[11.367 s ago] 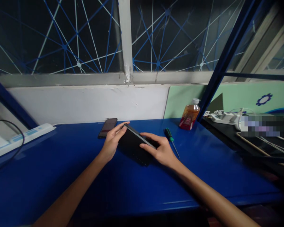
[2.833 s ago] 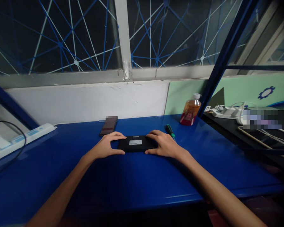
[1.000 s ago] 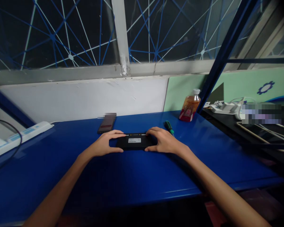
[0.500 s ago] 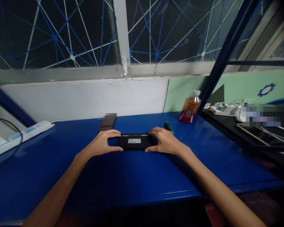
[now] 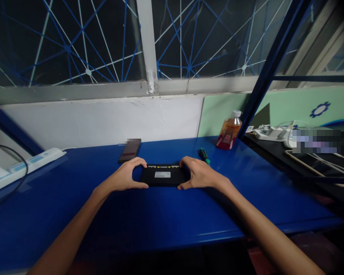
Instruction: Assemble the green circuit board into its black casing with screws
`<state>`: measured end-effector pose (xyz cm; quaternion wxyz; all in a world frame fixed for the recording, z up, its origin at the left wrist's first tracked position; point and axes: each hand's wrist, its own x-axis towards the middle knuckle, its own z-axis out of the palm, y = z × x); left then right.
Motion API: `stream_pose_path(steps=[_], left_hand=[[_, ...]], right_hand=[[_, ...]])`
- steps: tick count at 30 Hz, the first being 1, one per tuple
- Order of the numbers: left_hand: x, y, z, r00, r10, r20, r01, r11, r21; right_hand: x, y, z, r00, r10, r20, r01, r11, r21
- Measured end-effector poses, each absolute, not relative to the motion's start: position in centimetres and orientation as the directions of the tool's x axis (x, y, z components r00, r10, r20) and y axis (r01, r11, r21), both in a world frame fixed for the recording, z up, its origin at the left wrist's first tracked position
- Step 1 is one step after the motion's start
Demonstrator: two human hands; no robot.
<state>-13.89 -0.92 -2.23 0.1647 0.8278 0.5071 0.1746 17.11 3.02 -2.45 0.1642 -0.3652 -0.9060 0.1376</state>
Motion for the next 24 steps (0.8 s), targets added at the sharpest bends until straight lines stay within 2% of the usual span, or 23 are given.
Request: stream_pose_path(steps=[6,24], left_hand=[[-13.74,-0.87,-2.21,0.43,0.894,0.13,0.761,-0.436,0.482],[-13.81,-0.87,-2.24,0.414,0.903,0.117,0.75,-0.411,0.518]], right_hand=[[16.92,3.05,-2.44,-0.646,0.741,0.183,0.652,0.661,-0.372],[17.11,3.19,-2.42,-0.655,0.734,0.181,0.627,0.661,-0.412]])
